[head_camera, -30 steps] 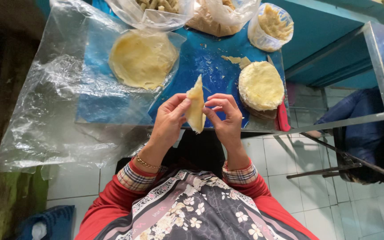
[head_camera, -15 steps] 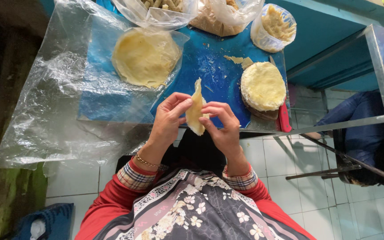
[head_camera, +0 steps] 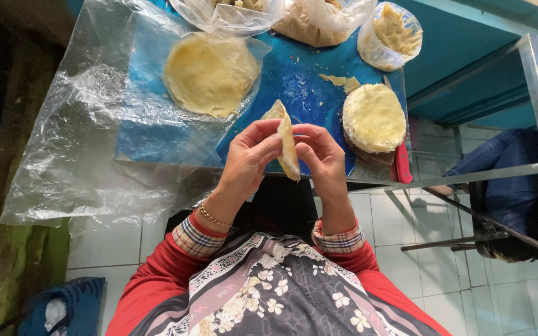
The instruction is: The person sits at a work table and lines round baking molds with thin pastry sheets, pressing the dough into each mold and pinching off the overhanging edges by hand. They stack the lined molds on the table and use a knife to trim excess dough from a mold.
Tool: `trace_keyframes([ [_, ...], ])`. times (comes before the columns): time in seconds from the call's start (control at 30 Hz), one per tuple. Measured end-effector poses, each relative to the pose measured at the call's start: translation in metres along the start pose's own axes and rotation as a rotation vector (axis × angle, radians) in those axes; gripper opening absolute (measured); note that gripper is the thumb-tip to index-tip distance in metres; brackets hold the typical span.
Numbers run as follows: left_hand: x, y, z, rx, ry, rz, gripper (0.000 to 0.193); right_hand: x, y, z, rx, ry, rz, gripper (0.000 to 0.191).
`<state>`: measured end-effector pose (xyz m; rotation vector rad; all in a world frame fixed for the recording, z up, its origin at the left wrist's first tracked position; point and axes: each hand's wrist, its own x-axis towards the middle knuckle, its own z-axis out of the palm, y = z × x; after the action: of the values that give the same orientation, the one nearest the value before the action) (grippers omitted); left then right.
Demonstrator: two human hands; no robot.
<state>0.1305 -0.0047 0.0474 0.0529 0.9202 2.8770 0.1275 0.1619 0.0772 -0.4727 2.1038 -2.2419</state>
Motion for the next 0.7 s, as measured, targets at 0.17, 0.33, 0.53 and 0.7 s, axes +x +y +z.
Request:
trace_keyframes([
  [0.17, 0.009, 0.005, 0.004, 0.058, 0.027, 0.164, 0.027, -0.003, 0.009, 0.0, 0.107, -0.162, -0.082, 0.055],
  [0.33, 0.008, 0.005, 0.001, 0.204, 0.0, 0.215, 0.023, 0.007, 0.038, -0.016, 0.457, 0.197, 0.11, 0.023],
  [0.53, -0.022, -0.015, 0.005, 0.853, -0.067, 0.552, 0.03, 0.012, 0.059, -0.031, 0.6, 0.133, 0.181, 0.02],
  [0.7, -0.015, -0.029, -0.001, 0.492, 0.054, 0.361, 0.028, 0.005, 0.049, -0.022, 0.713, 0.036, 0.267, 0.043],
])
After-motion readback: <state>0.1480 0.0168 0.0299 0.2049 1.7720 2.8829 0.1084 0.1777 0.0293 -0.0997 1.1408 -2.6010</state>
